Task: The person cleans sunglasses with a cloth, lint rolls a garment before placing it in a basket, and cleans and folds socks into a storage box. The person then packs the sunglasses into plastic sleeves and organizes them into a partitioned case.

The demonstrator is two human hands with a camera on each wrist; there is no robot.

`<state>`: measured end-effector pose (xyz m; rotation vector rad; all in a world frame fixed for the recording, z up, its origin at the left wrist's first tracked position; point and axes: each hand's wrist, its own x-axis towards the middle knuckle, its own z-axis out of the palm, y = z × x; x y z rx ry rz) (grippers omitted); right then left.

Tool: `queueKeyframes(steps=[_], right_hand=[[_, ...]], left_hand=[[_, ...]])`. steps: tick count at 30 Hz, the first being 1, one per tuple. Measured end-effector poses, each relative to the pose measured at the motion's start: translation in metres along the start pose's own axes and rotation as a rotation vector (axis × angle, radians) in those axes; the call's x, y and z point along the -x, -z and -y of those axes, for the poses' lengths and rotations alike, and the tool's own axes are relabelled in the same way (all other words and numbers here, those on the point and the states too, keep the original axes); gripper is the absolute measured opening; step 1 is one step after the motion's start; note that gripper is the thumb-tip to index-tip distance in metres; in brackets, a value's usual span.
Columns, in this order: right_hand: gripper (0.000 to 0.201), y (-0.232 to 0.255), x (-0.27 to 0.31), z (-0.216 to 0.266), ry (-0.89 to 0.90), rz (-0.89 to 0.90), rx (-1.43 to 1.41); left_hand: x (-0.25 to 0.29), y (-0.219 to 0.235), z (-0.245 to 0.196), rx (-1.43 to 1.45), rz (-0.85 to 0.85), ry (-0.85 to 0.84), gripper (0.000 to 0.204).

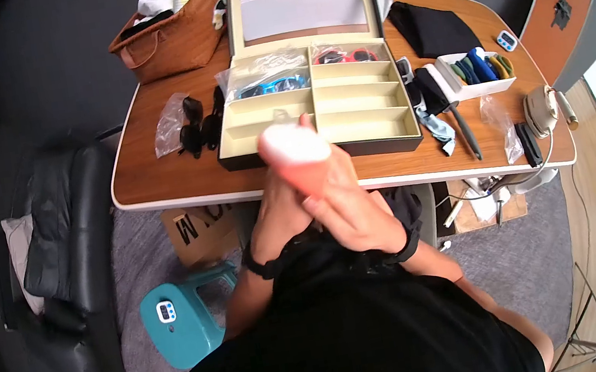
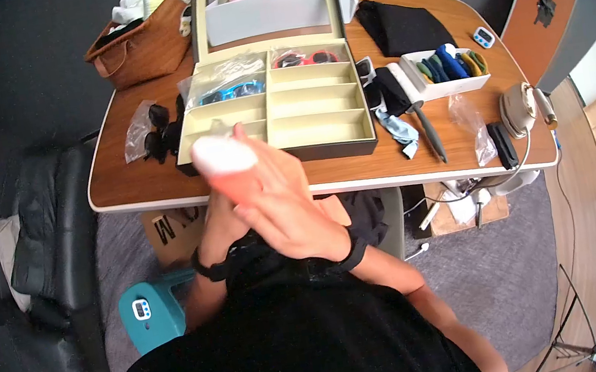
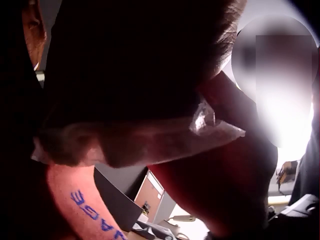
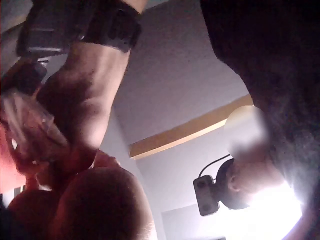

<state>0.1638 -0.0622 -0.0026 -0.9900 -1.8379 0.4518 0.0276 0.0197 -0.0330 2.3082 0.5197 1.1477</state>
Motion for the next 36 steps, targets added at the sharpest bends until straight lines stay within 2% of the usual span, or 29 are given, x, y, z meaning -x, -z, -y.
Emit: queueKeyframes(steps=[2, 3, 4, 6, 7, 8, 9, 10, 11, 12, 13, 15, 17, 18, 20, 22, 23, 24, 26, 27, 29, 31, 32, 34, 35, 36], right_hand=[[0.04, 0.007, 0.003, 0.003, -0.008, 0.051, -0.054], [0.038, 0.012, 0.003, 0.003, 0.017, 0.114, -0.061], [0.037, 0.016, 0.003, 0.003, 0.039, 0.178, -0.066], [0.031, 0.009, 0.007, 0.006, 0.074, 0.064, -0.082], [0.03, 0.015, 0.008, 0.003, -0.006, 0.093, -0.245], [0.029, 0.022, 0.011, -0.002, -0.082, 0.127, -0.424], [0.027, 0.032, 0.016, -0.006, -0.217, 0.167, -0.511], [0.028, 0.029, 0.019, -0.002, -0.285, -0.013, -0.849], [0.027, 0.026, 0.027, -0.016, -0.238, -0.14, -0.69], [0.026, 0.034, 0.036, -0.026, -0.396, -0.111, -0.621], [0.024, 0.039, 0.036, -0.038, -0.186, -0.226, -0.271], [0.029, 0.047, 0.042, -0.062, -0.341, -0.296, -0.427], [0.029, 0.063, 0.041, -0.065, -0.416, -0.276, -0.545], [0.028, 0.061, 0.043, -0.074, -0.46, -0.403, -0.482], [0.028, 0.066, 0.049, -0.085, -0.476, -0.449, -0.64], [0.029, 0.073, 0.069, -0.12, -0.267, -0.2, -0.815], [0.029, 0.078, 0.068, -0.117, -0.263, -0.105, -0.87], [0.029, 0.066, 0.064, -0.107, -0.429, -0.302, -0.615], [0.03, 0.058, 0.049, -0.089, -0.409, -0.4, -0.487], [0.032, 0.062, 0.052, -0.092, -0.446, -0.326, -0.528], [0.033, 0.062, 0.052, -0.094, -0.458, -0.322, -0.541], [0.033, 0.063, 0.051, -0.093, -0.473, -0.326, -0.549], [0.033, 0.064, 0.05, -0.09, -0.47, -0.313, -0.54], [0.033, 0.063, 0.051, -0.09, -0.473, -0.312, -0.531], [0.033, 0.062, 0.052, -0.093, -0.471, -0.312, -0.544], [0.033, 0.061, 0.053, -0.096, -0.464, -0.31, -0.557]], left_hand=[[0.046, -0.011, 0.032, -0.064, -0.038, 0.0, 0.059], [0.04, -0.004, 0.034, -0.031, -0.029, -0.021, 0.059], [0.028, 0.008, 0.031, 0.204, -0.017, 0.19, 0.058], [0.0, 0.034, 0.013, 0.641, 0.026, 0.635, 0.057], [-0.018, 0.034, -0.003, 0.11, -0.06, 0.515, 0.044], [-0.024, 0.04, -0.004, -0.035, -0.073, 0.592, 0.031], [-0.029, 0.046, -0.001, -0.052, -0.099, 0.461, 0.034], [-0.033, 0.053, 0.001, -0.076, -0.125, 0.334, 0.038], [-0.038, 0.062, -0.001, -0.191, -0.085, 0.322, 0.042], [-0.041, 0.07, -0.001, -0.228, -0.024, 0.306, 0.043], [-0.047, 0.076, -0.001, -0.273, 0.023, 0.271, 0.042], [-0.06, 0.086, 0.003, -0.365, 0.122, 0.224, 0.038], [-0.077, 0.089, 0.015, -0.398, 0.245, 0.217, 0.032], [-0.083, 0.088, 0.025, -0.406, 0.252, 0.217, 0.032], [-0.088, 0.082, 0.046, -0.514, 0.416, -0.002, 0.031], [-0.086, 0.071, 0.052, -0.511, 0.442, -0.028, 0.032], [-0.085, 0.065, 0.054, -0.574, 0.39, -0.057, 0.031], [-0.085, 0.06, 0.054, -0.636, 0.336, -0.088, 0.031], [-0.091, 0.055, 0.055, -0.68, 0.32, -0.088, 0.031], [-0.093, 0.054, 0.06, -0.75, 0.321, -0.074, 0.032], [-0.095, 0.053, 0.066, -0.821, 0.323, -0.064, 0.033], [-0.098, 0.059, 0.071, -0.651, 0.434, 0.09, 0.037], [-0.101, 0.064, 0.071, -0.65, 0.442, 0.079, 0.037], [-0.104, 0.074, 0.069, -0.421, 0.605, 0.175, 0.044], [-0.108, 0.076, 0.064, -0.355, 0.67, 0.241, 0.038], [-0.108, 0.074, 0.066, -0.354, 0.675, 0.239, 0.038]])
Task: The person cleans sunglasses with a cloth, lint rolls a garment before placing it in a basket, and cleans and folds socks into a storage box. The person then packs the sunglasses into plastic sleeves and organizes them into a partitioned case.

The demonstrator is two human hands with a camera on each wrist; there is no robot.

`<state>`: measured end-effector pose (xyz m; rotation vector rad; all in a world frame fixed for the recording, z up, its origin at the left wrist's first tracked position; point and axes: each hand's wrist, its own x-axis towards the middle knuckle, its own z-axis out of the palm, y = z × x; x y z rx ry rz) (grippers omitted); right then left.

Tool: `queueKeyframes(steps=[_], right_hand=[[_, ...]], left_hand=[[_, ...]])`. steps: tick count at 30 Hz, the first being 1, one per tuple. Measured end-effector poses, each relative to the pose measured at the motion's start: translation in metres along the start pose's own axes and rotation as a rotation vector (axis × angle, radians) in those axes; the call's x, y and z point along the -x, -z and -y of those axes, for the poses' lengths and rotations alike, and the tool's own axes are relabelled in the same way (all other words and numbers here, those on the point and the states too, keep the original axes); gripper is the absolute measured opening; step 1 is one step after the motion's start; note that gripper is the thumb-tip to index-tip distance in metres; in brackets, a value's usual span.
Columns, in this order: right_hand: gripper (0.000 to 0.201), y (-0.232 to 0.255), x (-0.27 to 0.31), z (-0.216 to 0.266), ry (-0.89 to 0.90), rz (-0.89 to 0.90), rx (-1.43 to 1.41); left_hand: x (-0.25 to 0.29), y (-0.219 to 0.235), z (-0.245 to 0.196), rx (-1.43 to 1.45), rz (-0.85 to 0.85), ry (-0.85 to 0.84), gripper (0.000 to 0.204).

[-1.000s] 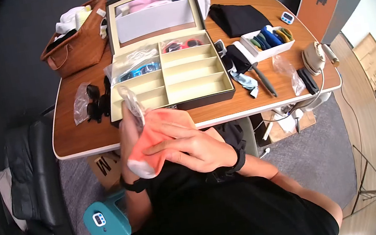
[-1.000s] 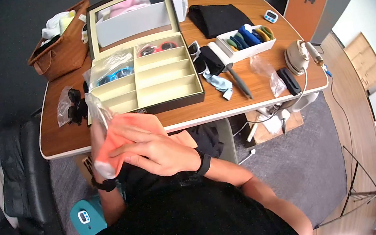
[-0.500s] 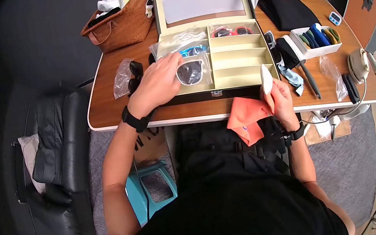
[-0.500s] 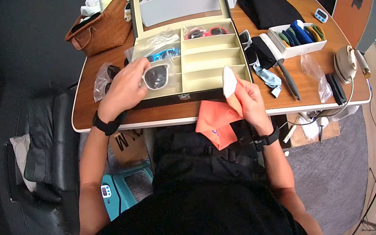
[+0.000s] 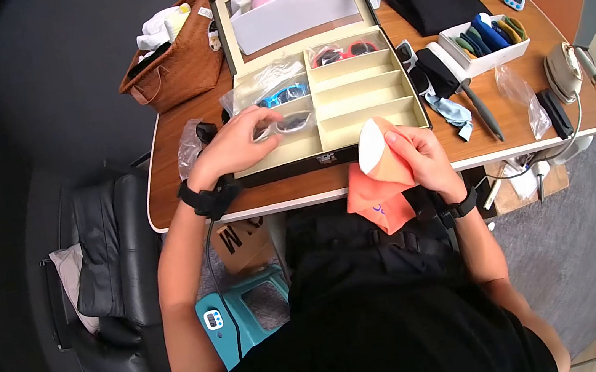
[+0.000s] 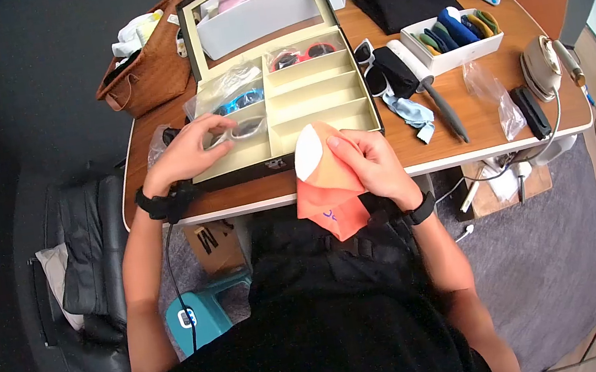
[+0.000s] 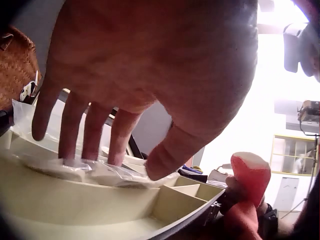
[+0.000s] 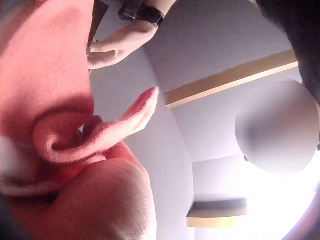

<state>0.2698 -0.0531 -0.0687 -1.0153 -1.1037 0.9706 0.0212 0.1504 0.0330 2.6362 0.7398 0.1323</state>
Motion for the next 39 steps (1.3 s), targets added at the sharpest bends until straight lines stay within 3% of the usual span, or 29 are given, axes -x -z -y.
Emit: queueKeyframes(steps=[2, 5, 8, 15, 18, 20, 22, 24, 28, 29, 34, 36, 37, 39], right_hand=[[0.032, 0.002, -0.001, -0.003, 0.009, -0.007, 0.026], [0.033, -0.003, -0.001, 0.0, 0.013, -0.026, 0.031], [0.034, -0.003, -0.001, 0.001, 0.022, -0.031, 0.037], [0.036, 0.001, -0.003, -0.009, 0.036, -0.03, 0.077], [0.037, 0.0, -0.003, -0.009, 0.042, -0.039, 0.073], [0.036, 0.0, -0.002, -0.005, 0.026, -0.03, 0.083], [0.035, 0.0, -0.001, -0.002, 0.014, -0.034, 0.09], [0.033, -0.003, -0.001, 0.001, 0.037, -0.029, 0.042], [0.032, 0.0, 0.002, 0.007, 0.019, -0.007, 0.074], [0.032, 0.002, 0.002, 0.007, 0.007, 0.01, 0.09], [0.032, 0.001, 0.001, 0.012, 0.013, 0.007, 0.109], [0.032, 0.003, 0.001, 0.013, 0.032, 0.029, 0.18], [0.032, 0.003, 0.001, 0.012, 0.035, 0.034, 0.179], [0.033, 0.001, 0.0, 0.009, 0.018, 0.019, 0.121]], left_hand=[[-0.001, -0.002, 0.003, 0.136, -0.012, -0.019, 0.032], [-0.008, 0.001, 0.003, -0.027, -0.013, 0.127, 0.028], [-0.015, -0.001, 0.01, -0.017, 0.041, 0.172, 0.023], [-0.018, 0.004, 0.006, 0.115, 0.051, 0.066, 0.017], [-0.04, 0.012, 0.011, -0.107, -0.053, 0.05, 0.019], [-0.06, 0.003, 0.038, -0.321, -0.238, -0.268, 0.023], [-0.077, 0.003, 0.046, -0.362, -0.168, -0.232, 0.026], [-0.094, 0.005, 0.039, -0.244, 0.173, 0.073, 0.027], [-0.11, 0.013, 0.031, -0.288, 0.27, 0.109, 0.03], [-0.108, 0.011, 0.03, -0.269, 0.201, 0.117, 0.027], [-0.093, 0.031, 0.02, -0.166, 0.169, 0.022, 0.027], [-0.076, 0.046, -0.001, -0.207, -0.07, -0.043, 0.027], [-0.068, 0.052, -0.011, -0.21, -0.073, -0.039, 0.027], [-0.049, 0.061, -0.033, -0.011, -0.329, -0.295, 0.024]])
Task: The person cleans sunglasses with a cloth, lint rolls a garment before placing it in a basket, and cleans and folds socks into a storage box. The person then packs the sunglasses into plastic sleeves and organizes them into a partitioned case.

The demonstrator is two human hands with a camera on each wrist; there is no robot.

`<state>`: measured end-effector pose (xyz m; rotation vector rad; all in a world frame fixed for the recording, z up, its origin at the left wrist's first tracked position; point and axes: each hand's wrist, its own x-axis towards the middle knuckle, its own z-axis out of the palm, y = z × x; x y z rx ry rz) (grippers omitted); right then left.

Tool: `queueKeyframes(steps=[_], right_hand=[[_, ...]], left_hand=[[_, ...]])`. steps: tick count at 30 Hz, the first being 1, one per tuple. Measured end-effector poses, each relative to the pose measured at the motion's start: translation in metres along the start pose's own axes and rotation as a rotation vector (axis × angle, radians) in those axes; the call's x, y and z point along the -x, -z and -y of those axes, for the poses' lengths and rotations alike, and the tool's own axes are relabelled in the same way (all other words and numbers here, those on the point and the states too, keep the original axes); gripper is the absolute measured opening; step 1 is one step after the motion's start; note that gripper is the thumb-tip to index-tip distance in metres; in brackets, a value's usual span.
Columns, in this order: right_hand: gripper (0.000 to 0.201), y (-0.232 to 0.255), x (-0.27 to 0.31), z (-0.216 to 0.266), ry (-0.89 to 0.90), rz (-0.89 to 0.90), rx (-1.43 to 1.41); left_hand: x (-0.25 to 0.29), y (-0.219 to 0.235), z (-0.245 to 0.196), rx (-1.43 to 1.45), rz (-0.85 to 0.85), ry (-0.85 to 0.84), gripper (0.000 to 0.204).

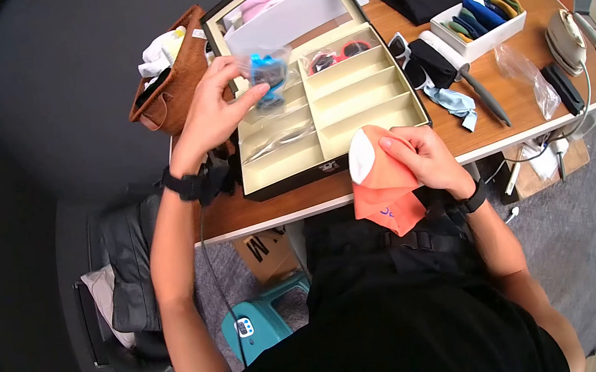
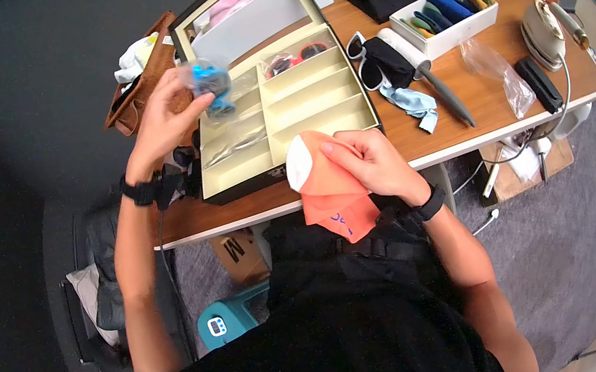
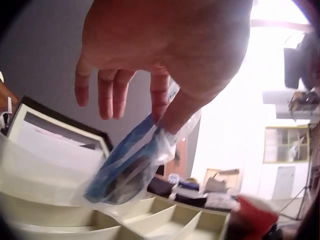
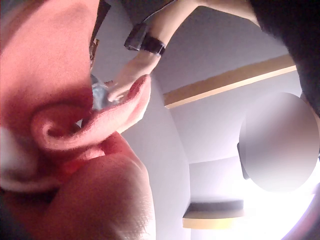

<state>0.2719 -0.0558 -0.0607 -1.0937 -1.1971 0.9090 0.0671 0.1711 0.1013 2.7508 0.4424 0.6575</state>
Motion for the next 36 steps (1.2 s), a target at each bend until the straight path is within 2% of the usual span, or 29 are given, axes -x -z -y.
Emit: queueKeyframes(steps=[1, 3, 5, 6, 7, 8, 9, 11, 13, 14, 15, 17, 19, 20, 21, 22, 23, 24, 25, 27, 28, 29, 32, 36], right_hand=[[0.033, 0.001, 0.0, -0.004, 0.004, 0.011, 0.003], [0.032, 0.001, -0.002, -0.012, 0.002, -0.008, -0.123], [0.032, -0.006, -0.001, -0.004, -0.007, 0.01, -0.189], [0.034, -0.011, -0.002, -0.005, -0.025, -0.067, -0.322], [0.039, -0.016, -0.003, -0.005, -0.041, -0.146, -0.452], [0.046, -0.023, 0.0, -0.003, -0.023, -0.167, -0.248], [0.053, -0.038, 0.0, 0.001, 0.053, -0.118, -0.247], [0.062, -0.074, 0.004, 0.028, 0.129, 0.044, -0.444], [0.059, -0.09, -0.004, 0.031, 0.368, 0.119, -0.129], [0.063, -0.091, -0.011, 0.027, 0.398, 0.12, -0.02], [0.067, -0.094, -0.014, 0.015, 0.303, 0.078, -0.158], [0.069, -0.086, -0.019, 0.004, 0.154, 0.178, -0.653], [0.064, -0.071, -0.026, -0.022, 0.192, 0.204, -0.719], [0.058, -0.074, -0.024, -0.025, 0.182, 0.082, -0.719], [0.056, -0.077, -0.023, -0.026, 0.178, -0.039, -0.716], [0.057, -0.078, -0.02, -0.024, 0.157, -0.072, -0.63], [0.062, -0.081, -0.018, -0.019, 0.138, -0.108, -0.545], [0.073, -0.086, -0.021, -0.01, 0.189, -0.132, -0.578], [0.073, -0.082, -0.019, -0.012, 0.19, -0.133, -0.579], [0.07, -0.071, -0.016, -0.016, 0.092, 0.068, -0.463], [0.069, -0.071, -0.016, -0.017, 0.155, 0.087, -0.384], [0.065, -0.069, -0.014, -0.01, 0.172, 0.121, -0.289], [0.062, -0.071, -0.013, -0.008, 0.132, 0.172, -0.312], [0.06, -0.073, -0.012, -0.011, 0.162, 0.158, -0.295]], left_hand=[[0.009, 0.004, -0.015, 0.194, -0.03, 0.071, 0.026], [0.036, 0.0, -0.066, 0.805, -0.177, 0.276, 0.03], [0.077, -0.017, -0.09, 1.164, -0.114, 0.291, 0.038], [0.097, -0.027, -0.098, 1.322, 0.012, 0.235, 0.04], [0.113, -0.047, -0.102, 1.458, 0.024, 0.234, 0.045], [0.13, -0.066, -0.102, 1.388, -0.076, 0.324, 0.051], [0.137, -0.082, -0.1, 1.349, -0.08, 0.356, 0.054], [0.124, -0.103, -0.101, 1.374, -0.127, 0.384, 0.053], [0.127, -0.138, -0.074, 1.2, -0.362, 0.339, 0.05], [0.114, -0.131, -0.071, 1.114, -0.36, 0.272, 0.046], [0.106, -0.14, -0.072, 1.071, -0.523, 0.353, 0.035], [0.098, -0.148, -0.063, 1.142, -0.472, 0.248, 0.024], [0.086, -0.15, -0.072, 1.091, -0.481, 0.252, 0.016], [0.09, -0.148, -0.066, 0.992, -0.315, 0.297, 0.021], [0.089, -0.148, -0.07, 0.956, -0.306, 0.285, 0.017], [0.092, -0.151, -0.068, 0.927, -0.32, 0.239, 0.018], [0.095, -0.153, -0.069, 0.895, -0.33, 0.194, 0.019], [0.098, -0.151, -0.075, 0.9, -0.348, 0.168, 0.021], [0.105, -0.154, -0.073, 0.899, -0.347, 0.168, 0.021], [0.118, -0.158, -0.07, 1.022, -0.31, 0.177, 0.032], [0.12, -0.163, -0.073, 1.023, -0.423, 0.173, 0.028], [0.123, -0.165, -0.074, 1.021, -0.424, 0.172, 0.028], [0.131, -0.166, -0.07, 1.032, -0.448, 0.184, 0.041], [0.133, -0.165, -0.07, 1.047, -0.433, 0.144, 0.045]])
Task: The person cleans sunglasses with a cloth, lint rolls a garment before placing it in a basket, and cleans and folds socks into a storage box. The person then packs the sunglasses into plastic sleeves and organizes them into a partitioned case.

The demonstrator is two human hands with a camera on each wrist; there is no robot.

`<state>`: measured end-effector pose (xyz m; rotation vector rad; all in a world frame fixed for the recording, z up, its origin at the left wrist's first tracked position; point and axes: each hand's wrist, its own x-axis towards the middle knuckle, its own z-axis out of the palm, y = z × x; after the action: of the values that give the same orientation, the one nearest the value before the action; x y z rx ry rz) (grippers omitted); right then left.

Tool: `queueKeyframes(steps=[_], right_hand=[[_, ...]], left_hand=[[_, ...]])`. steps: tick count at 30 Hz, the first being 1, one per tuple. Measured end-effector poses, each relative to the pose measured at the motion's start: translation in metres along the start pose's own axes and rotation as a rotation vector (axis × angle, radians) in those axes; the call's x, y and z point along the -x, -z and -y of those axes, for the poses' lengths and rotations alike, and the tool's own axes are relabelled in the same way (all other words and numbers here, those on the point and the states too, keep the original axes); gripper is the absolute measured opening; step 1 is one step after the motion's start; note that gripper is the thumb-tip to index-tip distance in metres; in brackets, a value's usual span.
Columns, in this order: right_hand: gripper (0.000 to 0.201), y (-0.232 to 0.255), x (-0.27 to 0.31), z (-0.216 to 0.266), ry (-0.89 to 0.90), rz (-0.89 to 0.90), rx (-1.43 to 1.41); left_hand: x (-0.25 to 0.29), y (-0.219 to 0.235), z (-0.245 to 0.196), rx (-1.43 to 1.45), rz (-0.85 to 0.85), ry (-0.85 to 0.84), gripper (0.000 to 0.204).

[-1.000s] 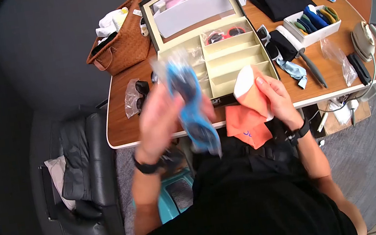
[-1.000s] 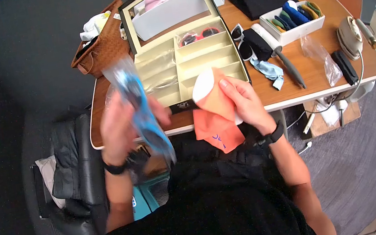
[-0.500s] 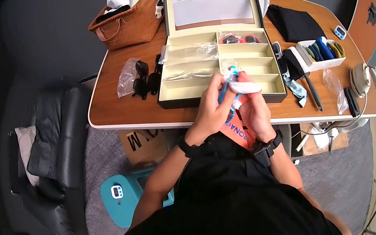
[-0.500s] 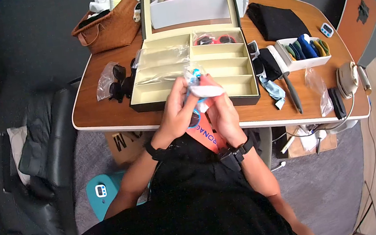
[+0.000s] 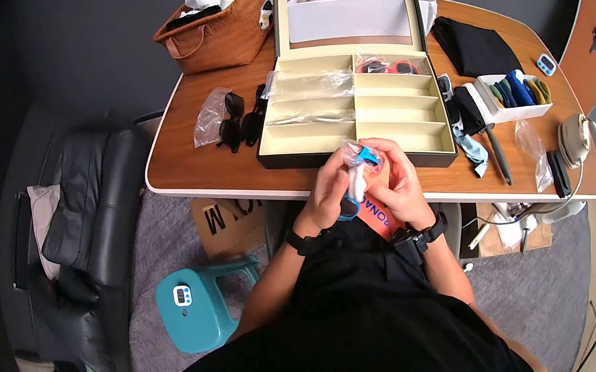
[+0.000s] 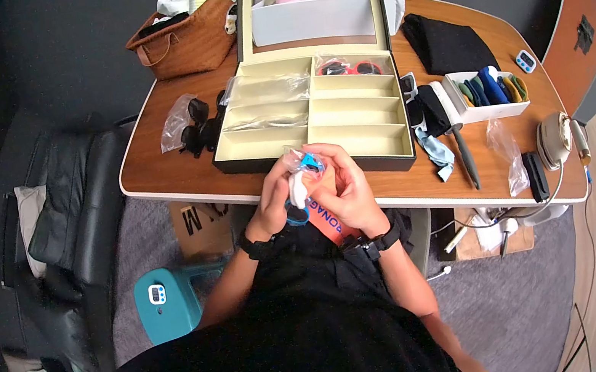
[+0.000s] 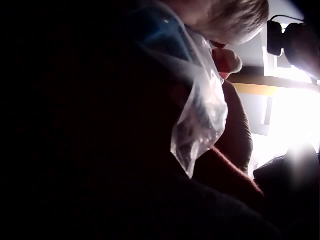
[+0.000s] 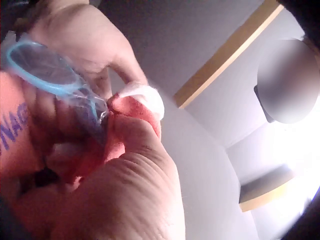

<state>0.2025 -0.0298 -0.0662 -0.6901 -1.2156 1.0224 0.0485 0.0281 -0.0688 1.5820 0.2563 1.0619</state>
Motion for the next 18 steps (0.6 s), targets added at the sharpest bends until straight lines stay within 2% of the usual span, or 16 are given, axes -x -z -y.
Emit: queueKeyframes(steps=[2, 3, 4, 5, 7, 8, 12, 14, 18], right_hand=[[0.061, -0.002, 0.002, 0.002, 0.012, -0.01, 0.027], [0.062, -0.003, 0.003, 0.006, 0.057, -0.015, 0.199], [0.063, -0.003, 0.002, 0.009, 0.106, -0.018, 0.371], [0.063, -0.003, 0.001, 0.009, 0.106, -0.012, 0.37], [0.061, -0.002, 0.002, 0.01, 0.104, -0.058, 0.465], [0.059, -0.002, 0.001, 0.009, 0.114, -0.065, 0.468], [0.059, 0.0, -0.002, 0.006, 0.124, -0.069, 0.356], [0.06, 0.004, 0.0, 0.006, 0.059, -0.05, 0.277], [0.061, 0.006, 0.001, 0.003, 0.086, -0.055, 0.35]], left_hand=[[-0.001, 0.003, 0.003, 0.108, 0.061, -0.038, 0.051], [-0.001, 0.004, 0.003, 0.162, 0.091, -0.059, 0.054], [-0.001, -0.001, 0.002, 0.123, 0.049, -0.077, 0.051], [-0.001, 0.001, 0.003, 0.121, 0.044, -0.079, 0.051], [0.002, 0.007, 0.005, 0.029, 0.066, 0.246, 0.046], [0.002, 0.009, 0.007, 0.065, 0.058, 0.263, 0.04], [0.003, 0.01, 0.01, 0.104, 0.024, 0.211, 0.04], [0.002, 0.013, 0.011, -0.007, 0.067, 0.051, 0.039], [0.004, 0.01, 0.008, 0.162, 0.043, 0.134, 0.048]])
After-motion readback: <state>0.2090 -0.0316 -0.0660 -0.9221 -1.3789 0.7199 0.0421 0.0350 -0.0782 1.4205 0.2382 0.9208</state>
